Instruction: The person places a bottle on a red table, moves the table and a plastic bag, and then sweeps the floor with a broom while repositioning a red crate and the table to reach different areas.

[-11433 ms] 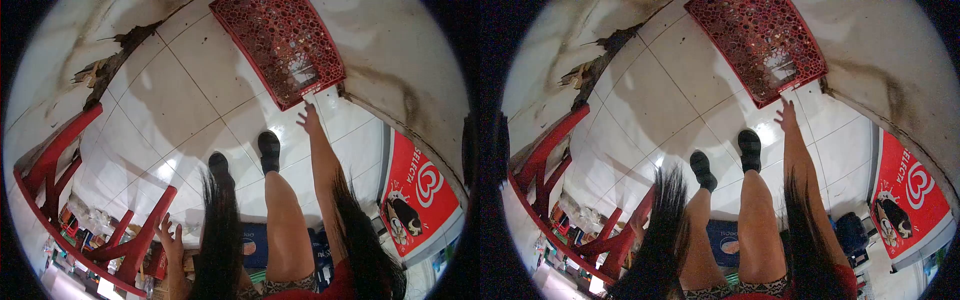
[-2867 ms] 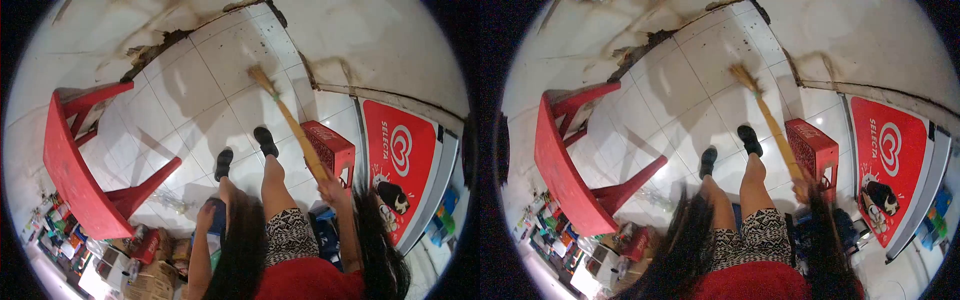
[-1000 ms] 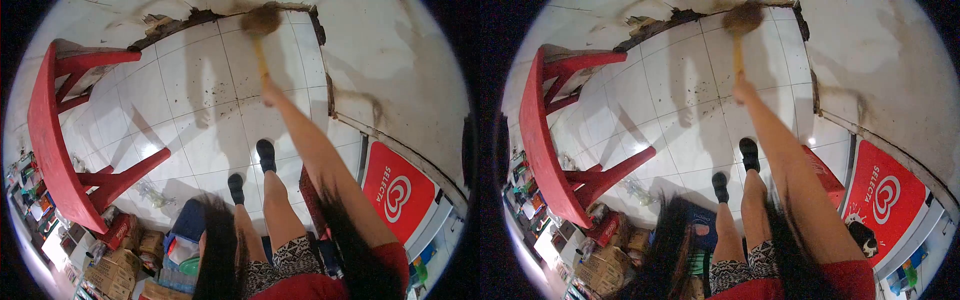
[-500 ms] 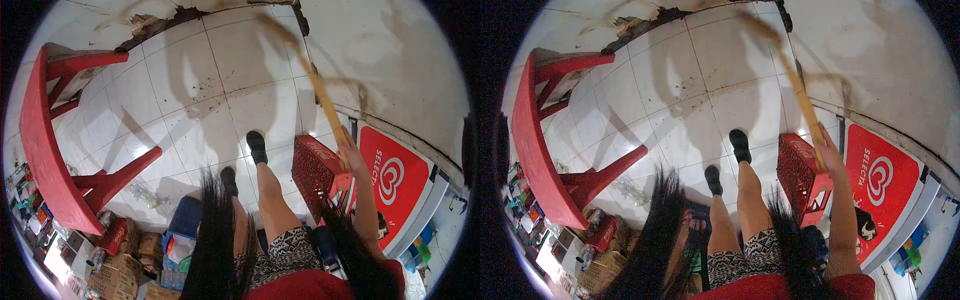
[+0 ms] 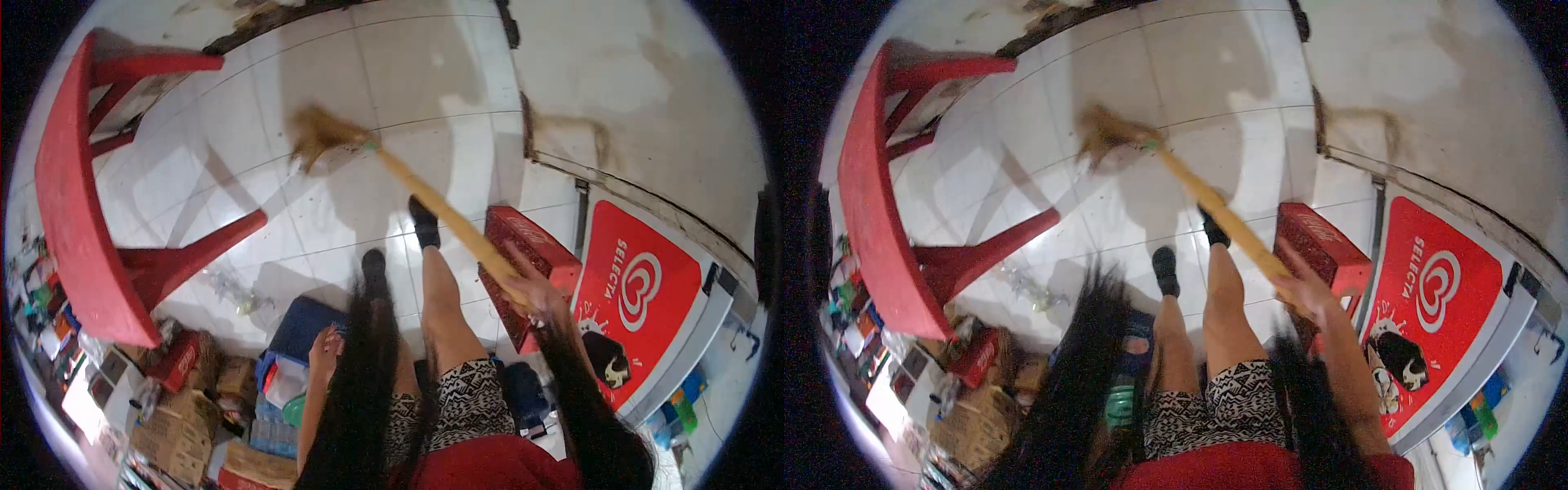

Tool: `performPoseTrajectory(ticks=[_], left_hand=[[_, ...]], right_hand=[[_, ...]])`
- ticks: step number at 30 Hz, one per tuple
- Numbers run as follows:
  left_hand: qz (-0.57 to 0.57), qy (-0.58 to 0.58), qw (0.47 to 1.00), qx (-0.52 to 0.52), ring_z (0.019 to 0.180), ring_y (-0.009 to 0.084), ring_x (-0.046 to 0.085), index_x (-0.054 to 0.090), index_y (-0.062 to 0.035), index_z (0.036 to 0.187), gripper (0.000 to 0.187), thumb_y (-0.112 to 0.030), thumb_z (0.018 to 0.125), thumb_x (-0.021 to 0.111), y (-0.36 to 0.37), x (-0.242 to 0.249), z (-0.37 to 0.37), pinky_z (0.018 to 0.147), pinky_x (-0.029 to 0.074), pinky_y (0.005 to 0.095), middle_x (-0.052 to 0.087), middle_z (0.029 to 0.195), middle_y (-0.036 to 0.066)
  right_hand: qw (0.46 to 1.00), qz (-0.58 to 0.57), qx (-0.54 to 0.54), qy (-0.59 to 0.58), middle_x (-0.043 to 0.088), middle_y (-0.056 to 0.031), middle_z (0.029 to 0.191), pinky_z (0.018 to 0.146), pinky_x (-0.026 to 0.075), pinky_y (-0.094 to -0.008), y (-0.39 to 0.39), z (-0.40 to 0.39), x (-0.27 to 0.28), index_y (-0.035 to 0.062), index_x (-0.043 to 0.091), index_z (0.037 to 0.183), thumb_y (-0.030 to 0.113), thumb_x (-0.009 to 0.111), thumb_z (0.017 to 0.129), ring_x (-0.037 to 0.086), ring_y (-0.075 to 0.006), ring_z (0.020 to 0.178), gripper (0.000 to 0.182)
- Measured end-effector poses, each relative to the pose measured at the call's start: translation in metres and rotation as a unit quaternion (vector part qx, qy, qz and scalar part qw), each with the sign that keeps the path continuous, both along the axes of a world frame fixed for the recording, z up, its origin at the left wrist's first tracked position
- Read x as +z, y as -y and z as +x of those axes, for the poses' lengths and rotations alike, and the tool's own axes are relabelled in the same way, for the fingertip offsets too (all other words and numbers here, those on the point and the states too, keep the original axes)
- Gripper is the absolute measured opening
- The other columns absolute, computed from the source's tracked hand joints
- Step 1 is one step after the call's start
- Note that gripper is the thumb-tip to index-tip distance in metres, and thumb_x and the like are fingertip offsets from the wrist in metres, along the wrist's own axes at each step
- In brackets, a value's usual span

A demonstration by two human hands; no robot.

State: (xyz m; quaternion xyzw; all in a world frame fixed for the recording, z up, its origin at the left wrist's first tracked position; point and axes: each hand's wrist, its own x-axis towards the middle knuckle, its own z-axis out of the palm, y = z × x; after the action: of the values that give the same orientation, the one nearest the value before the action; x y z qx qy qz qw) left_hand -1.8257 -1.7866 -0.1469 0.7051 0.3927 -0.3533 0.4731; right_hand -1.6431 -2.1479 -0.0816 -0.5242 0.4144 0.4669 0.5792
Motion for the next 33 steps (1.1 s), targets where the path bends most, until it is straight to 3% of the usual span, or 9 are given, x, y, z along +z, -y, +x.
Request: performPoseTrajectory(ticks=[10,11,12,13,22,25,26,27,33], left_hand=[[-0.067,0.021,0.993,0.090,0.071,0.0133,0.052,0.047,-0.0043,0.100,0.028,-0.015,0.075,0.049,-0.004,-0.031,-0.071,0.060,0.041,0.0237,0.053,0.087,0.008],[-0.060,0.017,0.996,0.069,0.072,0.0141,0.051,0.046,-0.0042,0.101,0.029,-0.018,0.075,0.048,-0.008,-0.037,-0.086,0.061,0.041,0.0242,0.052,0.088,0.009],[-0.052,0.014,0.997,0.046,0.073,0.0149,0.051,0.045,-0.0042,0.102,0.031,-0.021,0.076,0.047,-0.012,-0.043,-0.098,0.062,0.041,0.0247,0.052,0.089,0.010],[-0.043,0.011,0.999,0.023,0.073,0.0157,0.050,0.044,-0.0042,0.103,0.033,-0.024,0.076,0.046,-0.015,-0.047,-0.107,0.062,0.041,0.0253,0.051,0.090,0.011],[0.041,0.061,0.996,0.051,0.070,0.0131,0.051,0.047,-0.0039,0.100,0.027,-0.014,0.075,0.048,-0.025,-0.014,-0.084,0.061,0.041,0.0236,0.053,0.085,0.008],[0.004,0.044,0.992,0.122,0.069,0.0123,0.050,0.048,-0.0040,0.099,0.025,-0.011,0.074,0.049,-0.029,0.001,-0.063,0.062,0.041,0.0236,0.053,0.083,0.007],[0.013,0.042,0.991,0.128,0.069,0.0123,0.050,0.048,-0.0040,0.099,0.025,-0.011,0.074,0.049,-0.030,-0.012,-0.076,0.062,0.041,0.0236,0.053,0.083,0.007],[-0.096,0.022,0.957,0.272,0.070,0.0121,0.050,0.048,-0.0042,0.100,0.026,-0.010,0.074,0.049,-0.031,-0.038,-0.097,0.062,0.040,0.0234,0.053,0.084,0.007],[0.015,0.029,0.992,0.121,0.073,0.0119,0.051,0.046,-0.0042,0.102,0.029,-0.012,0.075,0.048,-0.017,0.004,-0.093,0.062,0.040,0.0229,0.054,0.087,0.007]], right_hand=[[0.911,0.079,-0.398,-0.069,0.045,-0.0075,0.061,0.037,0.038,-0.0302,0.057,-0.074,-0.111,0.0074,0.041,0.090,0.028,0.040,0.078,0.042,-0.0167,0.044,0.024],[0.972,-0.076,-0.219,-0.027,0.043,-0.0053,0.059,0.030,0.032,-0.0260,0.019,-0.070,-0.117,0.0092,0.042,0.085,0.028,0.041,0.077,0.037,-0.0129,0.037,0.020],[0.891,0.355,-0.282,0.027,0.050,-0.0039,0.061,0.044,0.039,-0.0231,0.032,-0.116,-0.174,0.0098,0.047,0.079,0.026,0.040,0.077,0.046,-0.0126,0.051,0.018],[0.997,0.019,-0.055,-0.058,0.040,-0.0017,0.052,0.029,0.025,-0.0162,-0.039,-0.089,-0.116,0.0110,0.044,0.081,0.025,0.044,0.076,0.035,-0.0077,0.036,0.015],[0.988,0.058,0.130,-0.052,0.052,-0.0104,0.074,0.033,0.036,-0.0249,-0.099,-0.092,-0.024,0.0145,0.029,0.117,0.028,0.040,0.079,0.044,-0.0159,0.039,0.043],[0.901,0.307,-0.191,-0.238,0.052,-0.0118,0.067,0.034,0.037,-0.0240,0.011,-0.090,-0.046,0.0116,0.036,0.110,0.027,0.046,0.076,0.046,-0.0168,0.040,0.039],[0.960,-0.108,-0.248,-0.071,0.051,-0.0101,0.064,0.033,0.037,-0.0237,-0.061,-0.024,0.016,0.0108,0.040,0.101,0.026,0.043,0.077,0.047,-0.0170,0.041,0.028],[0.984,-0.131,0.107,0.059,0.051,-0.0078,0.067,0.032,0.037,-0.0229,0.003,-0.038,-0.017,0.0133,0.036,0.109,0.022,0.043,0.077,0.048,-0.0154,0.044,0.034],[0.971,-0.064,-0.016,0.229,0.038,0.0009,0.056,0.030,0.029,-0.0221,-0.053,0.106,-0.110,0.0152,0.039,0.098,0.026,0.041,0.079,0.037,-0.0092,0.040,0.022]])
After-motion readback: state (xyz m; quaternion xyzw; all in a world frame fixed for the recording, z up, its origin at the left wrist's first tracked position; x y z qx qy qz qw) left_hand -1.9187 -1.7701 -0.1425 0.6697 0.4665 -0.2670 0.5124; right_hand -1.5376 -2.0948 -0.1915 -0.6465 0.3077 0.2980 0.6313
